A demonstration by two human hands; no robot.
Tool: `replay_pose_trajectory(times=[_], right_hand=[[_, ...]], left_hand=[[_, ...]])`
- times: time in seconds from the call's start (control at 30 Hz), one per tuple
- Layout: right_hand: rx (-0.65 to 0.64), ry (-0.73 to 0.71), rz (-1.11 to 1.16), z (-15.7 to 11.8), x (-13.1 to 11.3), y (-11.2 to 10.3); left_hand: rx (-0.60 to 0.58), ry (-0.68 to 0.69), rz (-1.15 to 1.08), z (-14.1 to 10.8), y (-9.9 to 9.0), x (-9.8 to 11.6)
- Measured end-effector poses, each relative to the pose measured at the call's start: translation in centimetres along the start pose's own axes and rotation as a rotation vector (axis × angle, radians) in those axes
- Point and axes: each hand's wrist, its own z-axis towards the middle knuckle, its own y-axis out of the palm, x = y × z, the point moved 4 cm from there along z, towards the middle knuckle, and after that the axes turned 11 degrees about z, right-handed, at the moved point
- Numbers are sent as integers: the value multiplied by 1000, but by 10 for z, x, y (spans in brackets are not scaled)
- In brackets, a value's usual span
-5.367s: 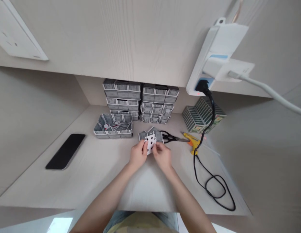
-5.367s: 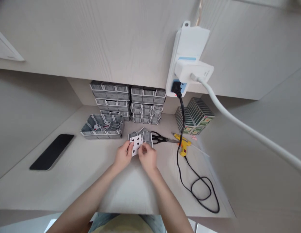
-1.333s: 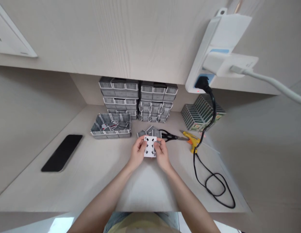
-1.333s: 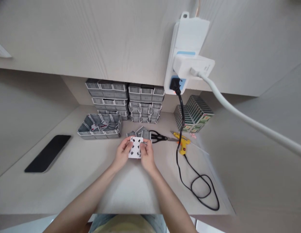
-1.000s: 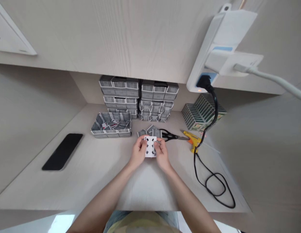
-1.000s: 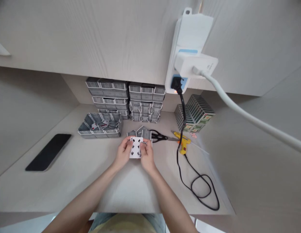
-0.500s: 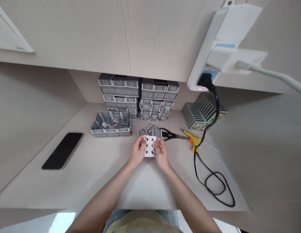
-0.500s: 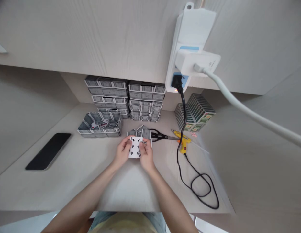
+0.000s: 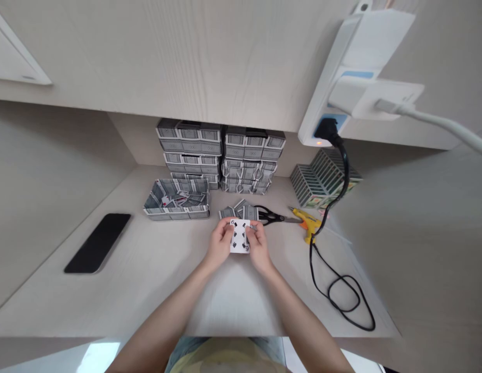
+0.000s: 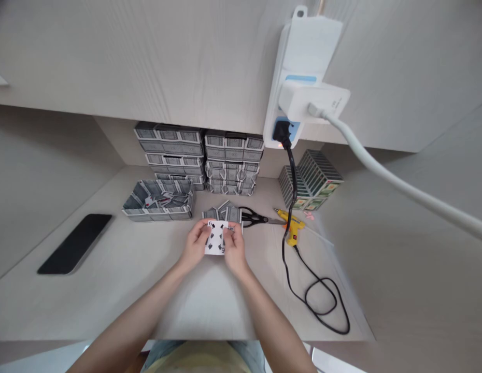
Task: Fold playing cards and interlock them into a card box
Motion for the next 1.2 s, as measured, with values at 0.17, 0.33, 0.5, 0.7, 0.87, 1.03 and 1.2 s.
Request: replay_pose_trajectory(times=[0.17, 0.33, 0.5, 0.7, 0.87, 1.03, 1.2], right_hand=[[-3, -11, -40, 1, 1, -2], [-10, -56, -101, 2, -1, -3], [-38, -73, -114, 1, -5, -1], [-32, -108, -124, 0, -7, 0], [-45, -67, -32, 1, -4, 0], [-52, 90, 169, 1, 1, 3], [-92, 192, 279, 1, -1, 5]], left_hand=[[-5, -45, -31, 2, 2, -1], [-8, -54, -27, 4, 2, -4], [6, -29, -10, 4, 1, -4], [20, 0, -2, 4, -1, -2], [15, -111, -151, 5, 1, -4], [-44, -181, -279, 3, 8, -7], [0, -99, -158, 4, 4, -9]])
